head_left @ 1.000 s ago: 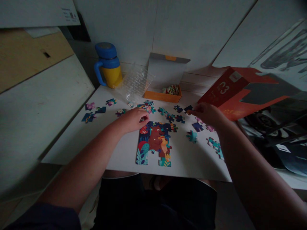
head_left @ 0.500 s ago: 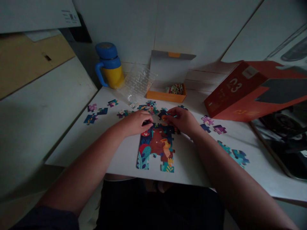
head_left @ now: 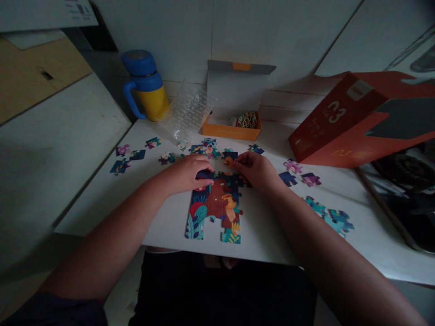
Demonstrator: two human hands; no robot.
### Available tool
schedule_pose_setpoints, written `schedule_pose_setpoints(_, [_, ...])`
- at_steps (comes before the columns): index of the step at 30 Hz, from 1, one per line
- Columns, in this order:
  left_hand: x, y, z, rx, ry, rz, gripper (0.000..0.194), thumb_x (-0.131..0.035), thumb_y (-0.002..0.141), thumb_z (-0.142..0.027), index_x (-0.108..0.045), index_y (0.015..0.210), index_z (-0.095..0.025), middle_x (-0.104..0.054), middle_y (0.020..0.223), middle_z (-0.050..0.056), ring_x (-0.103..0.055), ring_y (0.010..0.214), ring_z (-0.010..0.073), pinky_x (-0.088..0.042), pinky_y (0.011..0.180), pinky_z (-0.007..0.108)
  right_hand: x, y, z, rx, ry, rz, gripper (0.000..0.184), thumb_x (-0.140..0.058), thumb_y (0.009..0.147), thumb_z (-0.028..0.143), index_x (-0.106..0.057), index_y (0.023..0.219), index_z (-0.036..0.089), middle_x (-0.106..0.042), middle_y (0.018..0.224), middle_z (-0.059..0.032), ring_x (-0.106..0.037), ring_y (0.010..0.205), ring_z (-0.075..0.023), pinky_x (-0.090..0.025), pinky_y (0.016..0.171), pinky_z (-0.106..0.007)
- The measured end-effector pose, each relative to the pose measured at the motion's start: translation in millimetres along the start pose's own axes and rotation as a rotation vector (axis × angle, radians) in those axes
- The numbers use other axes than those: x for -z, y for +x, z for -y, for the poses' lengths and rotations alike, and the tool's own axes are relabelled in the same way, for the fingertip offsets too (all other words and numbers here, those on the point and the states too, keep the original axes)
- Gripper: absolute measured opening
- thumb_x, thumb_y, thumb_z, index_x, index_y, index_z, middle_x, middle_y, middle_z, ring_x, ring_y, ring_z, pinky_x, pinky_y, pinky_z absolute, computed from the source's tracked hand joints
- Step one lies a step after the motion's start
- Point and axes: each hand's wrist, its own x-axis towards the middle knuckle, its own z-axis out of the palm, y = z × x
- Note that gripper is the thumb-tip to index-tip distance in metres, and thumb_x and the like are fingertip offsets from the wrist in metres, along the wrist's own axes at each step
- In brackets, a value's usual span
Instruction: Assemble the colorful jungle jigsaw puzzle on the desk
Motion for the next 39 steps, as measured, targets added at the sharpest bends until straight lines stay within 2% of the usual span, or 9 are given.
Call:
schedule_pose_setpoints(4, [0.6, -0.8, 1.8, 0.004, -0.006, 0.018, 0.028, -0.084, 0.093, -0.040, -0.075, 0.111, -0.021, -0.075, 0.115, 0.008, -0.070, 0.111, 0.0244, -0.053, 0.104, 0.041, -0.2, 0.6, -2.9, 0.125, -0.068, 0.026, 0.047, -0.074, 0.089, 0.036, -0.061, 0.133, 0.026, -0.077, 0.095, -0.0018, -0.063, 0.060, -0.0143, -0.047, 0.051, -0.025])
schedule_pose_setpoints(7, [1.4, -1.5, 0.6, 0.018, -0.008, 0.024, 0.030, -0.085, 0.093, -0.040, -0.075, 0.114, -0.021, -0.075, 0.117, 0.009, -0.070, 0.113, 0.0244, -0.053, 0.104, 0.040, 1.2, -1.2, -2.6, 0.176, -0.177, 0.056, 0.044, -0.069, 0.095, 0.032, -0.063, 0.138, 0.028, -0.077, 0.097, -0.0018, -0.065, 0.064, -0.0142, -0.049, 0.055, -0.025])
schedule_pose_setpoints(14, [0.9, -1.7, -1.1, 0.021, -0.003, 0.029, 0.030, -0.084, 0.094, -0.040, -0.075, 0.115, -0.020, -0.074, 0.118, 0.009, -0.069, 0.116, 0.0250, -0.052, 0.107, 0.041, -1.4, -9.1, 8.1, 0.096, -0.246, 0.026, 0.026, -0.062, 0.100, 0.028, -0.061, 0.126, 0.027, -0.078, 0.096, -0.0014, -0.067, 0.056, -0.0136, -0.050, 0.051, -0.025])
schedule_pose_setpoints(17, [0.5, -1.5, 0.9, 0.022, -0.002, 0.034, 0.031, -0.084, 0.093, -0.041, -0.075, 0.115, -0.021, -0.074, 0.120, 0.009, -0.069, 0.116, 0.0250, -0.052, 0.107, 0.040, -3.9, -9.8, 13.4, 0.025, -0.231, -0.005, 0.016, -0.061, 0.101, 0.031, -0.059, 0.117, 0.027, -0.077, 0.083, -0.0005, -0.065, 0.050, -0.0148, -0.047, 0.047, -0.025])
schedule_pose_setpoints(21, [0.9, -1.6, 1.8, 0.025, -0.002, 0.033, 0.032, -0.084, 0.093, -0.041, -0.076, 0.116, -0.020, -0.074, 0.120, 0.009, -0.069, 0.115, 0.0247, -0.052, 0.107, 0.040, -2.9, -2.9, 8.8, -0.040, -0.213, -0.084, 0.022, -0.065, 0.100, 0.041, -0.059, 0.117, 0.028, -0.070, 0.064, 0.0023, -0.063, 0.046, -0.0191, -0.047, 0.045, -0.027])
schedule_pose_setpoints(23, [1.8, -1.5, 0.6, 0.028, -0.006, 0.038, 0.031, -0.084, 0.094, -0.041, -0.075, 0.116, -0.020, -0.074, 0.119, 0.009, -0.069, 0.115, 0.0246, -0.052, 0.106, 0.039, 0.6, 2.7, 1.4, -0.037, -0.179, -0.131, 0.026, -0.066, 0.100, 0.045, -0.060, 0.119, 0.028, -0.072, 0.068, 0.0003, -0.064, 0.046, -0.0200, -0.047, 0.045, -0.029])
schedule_pose_setpoints(28, [2.8, -1.6, -1.2, 0.032, -0.011, 0.033, 0.029, -0.084, 0.093, -0.040, -0.076, 0.114, -0.022, -0.074, 0.119, 0.008, -0.069, 0.114, 0.0243, -0.052, 0.106, 0.040, 8.8, 9.6, -11.7, 0.069, -0.148, -0.281, 0.032, -0.069, 0.095, 0.052, -0.062, 0.114, 0.026, -0.080, 0.105, -0.0077, -0.069, 0.058, -0.0182, -0.049, 0.050, -0.028])
schedule_pose_setpoints(33, [2.2, -2.0, 0.1, 0.034, -0.017, 0.030, 0.029, -0.084, 0.093, -0.041, -0.076, 0.115, -0.022, -0.074, 0.119, 0.008, -0.069, 0.114, 0.0243, -0.053, 0.106, 0.040, 7.0, 2.4, -2.3, 0.020, -0.134, -0.047, 0.025, -0.058, 0.102, 0.051, -0.056, 0.113, 0.028, -0.076, 0.079, -0.0007, -0.063, 0.051, -0.0177, -0.044, 0.050, -0.028])
schedule_pose_setpoints(39, [2.5, -2.2, -1.1, 0.035, -0.020, 0.038, 0.028, -0.083, 0.094, -0.040, -0.076, 0.115, -0.022, -0.074, 0.119, 0.008, -0.069, 0.114, 0.0242, -0.053, 0.106, 0.039, 17.2, 0.2, 4.4, 0.141, -0.480, -0.313, 0.019, -0.059, 0.100, 0.042, -0.061, 0.106, 0.024, -0.078, 0.096, -0.0110, -0.070, 0.080, -0.0250, -0.042, 0.065, -0.032])
